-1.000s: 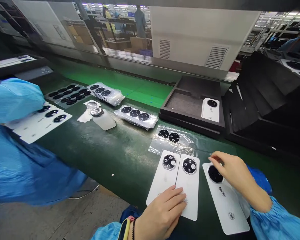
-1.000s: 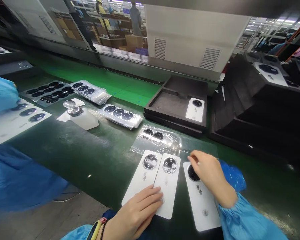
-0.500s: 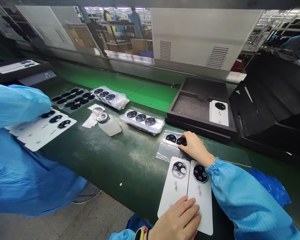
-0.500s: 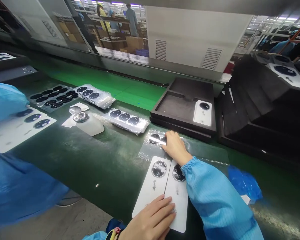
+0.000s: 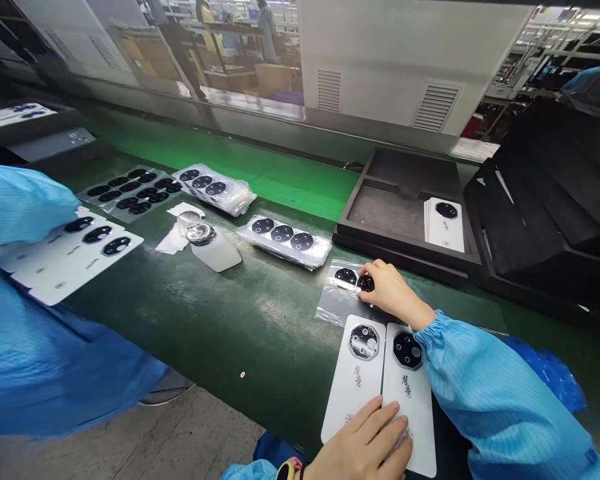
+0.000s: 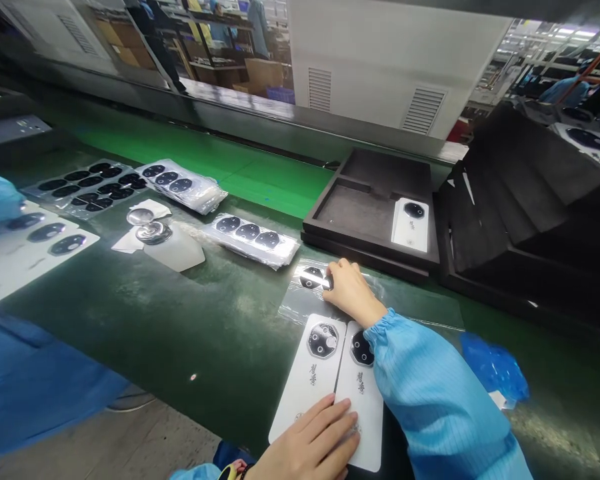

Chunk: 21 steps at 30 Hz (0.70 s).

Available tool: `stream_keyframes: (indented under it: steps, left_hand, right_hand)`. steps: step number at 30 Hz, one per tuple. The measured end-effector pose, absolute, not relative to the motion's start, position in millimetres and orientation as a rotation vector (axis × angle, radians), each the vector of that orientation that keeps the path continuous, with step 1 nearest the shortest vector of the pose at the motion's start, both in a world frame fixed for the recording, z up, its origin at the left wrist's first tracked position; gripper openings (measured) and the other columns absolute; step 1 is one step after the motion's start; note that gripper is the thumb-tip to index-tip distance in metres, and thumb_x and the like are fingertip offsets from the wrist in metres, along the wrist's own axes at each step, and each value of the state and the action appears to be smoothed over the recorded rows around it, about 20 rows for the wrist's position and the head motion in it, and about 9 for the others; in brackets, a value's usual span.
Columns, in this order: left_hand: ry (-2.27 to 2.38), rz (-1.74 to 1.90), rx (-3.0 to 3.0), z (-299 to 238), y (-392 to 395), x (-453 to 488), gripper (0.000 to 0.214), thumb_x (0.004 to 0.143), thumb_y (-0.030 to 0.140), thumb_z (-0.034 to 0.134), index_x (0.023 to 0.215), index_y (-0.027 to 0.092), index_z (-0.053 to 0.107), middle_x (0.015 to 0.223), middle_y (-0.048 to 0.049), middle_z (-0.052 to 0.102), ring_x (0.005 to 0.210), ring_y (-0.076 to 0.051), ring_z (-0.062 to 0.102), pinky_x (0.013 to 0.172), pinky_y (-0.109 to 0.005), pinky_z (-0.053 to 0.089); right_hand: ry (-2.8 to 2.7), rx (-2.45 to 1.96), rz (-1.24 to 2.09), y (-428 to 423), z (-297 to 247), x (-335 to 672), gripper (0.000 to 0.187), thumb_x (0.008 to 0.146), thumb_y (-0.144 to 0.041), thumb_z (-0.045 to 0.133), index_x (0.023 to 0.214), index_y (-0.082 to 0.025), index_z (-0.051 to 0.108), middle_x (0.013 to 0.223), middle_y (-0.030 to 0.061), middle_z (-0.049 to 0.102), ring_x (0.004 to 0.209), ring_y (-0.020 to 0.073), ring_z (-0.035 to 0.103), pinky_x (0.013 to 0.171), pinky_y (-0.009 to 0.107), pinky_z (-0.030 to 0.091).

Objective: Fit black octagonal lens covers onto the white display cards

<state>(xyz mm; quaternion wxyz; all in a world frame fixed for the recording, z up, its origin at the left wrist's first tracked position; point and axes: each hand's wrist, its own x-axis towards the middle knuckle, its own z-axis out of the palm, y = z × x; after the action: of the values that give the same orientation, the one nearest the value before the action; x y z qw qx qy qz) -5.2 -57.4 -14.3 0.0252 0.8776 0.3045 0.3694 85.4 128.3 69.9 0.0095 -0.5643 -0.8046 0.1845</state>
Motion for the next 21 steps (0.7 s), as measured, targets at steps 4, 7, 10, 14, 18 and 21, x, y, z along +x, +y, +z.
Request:
stream_keyframes:
  steps: [4, 7, 10, 14, 18, 21]
  left_hand:
    - [0.954, 1.181, 2.712, -10.4, -56.3, -4.6, 0.021, 0.096, 0.021, 0.043, 0.094, 0.013, 0.062, 0.095, -0.0044, 0.071, 0.097, -0.016, 0.065, 0.096, -0.029, 0.05]
    - [0.968, 1.204, 2.715, -7.1, -56.0, -4.4, 0.021, 0.096, 0.02, 0.043, 0.093, 0.013, 0.063, 0.095, -0.0033, 0.071, 0.097, -0.016, 0.065, 0.096, -0.029, 0.049]
    - [0.973, 1.221, 2.71, -5.5, -56.3, -4.1, 0.022, 0.096, 0.02, 0.042, 0.093, 0.014, 0.063, 0.096, -0.0017, 0.071, 0.096, -0.015, 0.065, 0.096, -0.028, 0.049]
    - [0.982, 1.227, 2.701, -7.0, -57.0, -3.4, 0.022, 0.096, 0.02, 0.042, 0.093, 0.014, 0.063, 0.095, -0.0023, 0.071, 0.097, -0.016, 0.065, 0.095, -0.029, 0.049]
    - [0.961, 1.196, 2.716, -9.0, -57.0, -4.0, 0.019, 0.094, 0.02, 0.045, 0.095, 0.013, 0.062, 0.097, -0.0043, 0.071, 0.098, -0.017, 0.064, 0.095, -0.03, 0.049]
    - [0.953, 1.179, 2.721, -8.7, -57.7, -4.8, 0.018, 0.093, 0.02, 0.046, 0.097, 0.013, 0.061, 0.097, -0.0047, 0.07, 0.098, -0.017, 0.064, 0.095, -0.03, 0.049]
  right_hand:
    - [-2.502, -1.763, 0.599, 130.3, 70.0, 86.0, 0.023, 0.069, -0.012, 0.065, 0.091, -0.018, 0.059, 0.095, 0.0068, 0.054, 0.089, 0.0224, 0.052, 0.073, 0.029, 0.039]
    - [-2.49, -1.762, 0.621, 131.9, 71.5, 86.3, 0.025, 0.067, -0.01, 0.066, 0.09, -0.018, 0.059, 0.098, 0.0071, 0.053, 0.089, 0.0223, 0.052, 0.074, 0.029, 0.04]
    - [-2.473, -1.75, 0.65, 132.3, 72.3, 86.3, 0.024, 0.066, -0.01, 0.066, 0.087, -0.018, 0.058, 0.097, 0.0065, 0.053, 0.09, 0.0224, 0.052, 0.073, 0.028, 0.04]
    - [-2.422, -1.737, 0.689, 130.7, 73.1, 85.8, 0.024, 0.063, -0.008, 0.066, 0.083, -0.019, 0.057, 0.094, 0.0059, 0.055, 0.09, 0.0228, 0.052, 0.072, 0.028, 0.041]
    - [-2.322, -1.734, 0.758, 130.4, 76.2, 88.0, 0.028, 0.061, -0.006, 0.066, 0.085, -0.018, 0.058, 0.092, 0.0046, 0.058, 0.089, 0.0214, 0.055, 0.078, 0.031, 0.042]
    - [-2.206, -1.734, 0.849, 132.9, 78.2, 93.8, 0.034, 0.061, -0.007, 0.065, 0.092, -0.019, 0.059, 0.09, 0.0027, 0.061, 0.087, 0.0194, 0.058, 0.078, 0.03, 0.045]
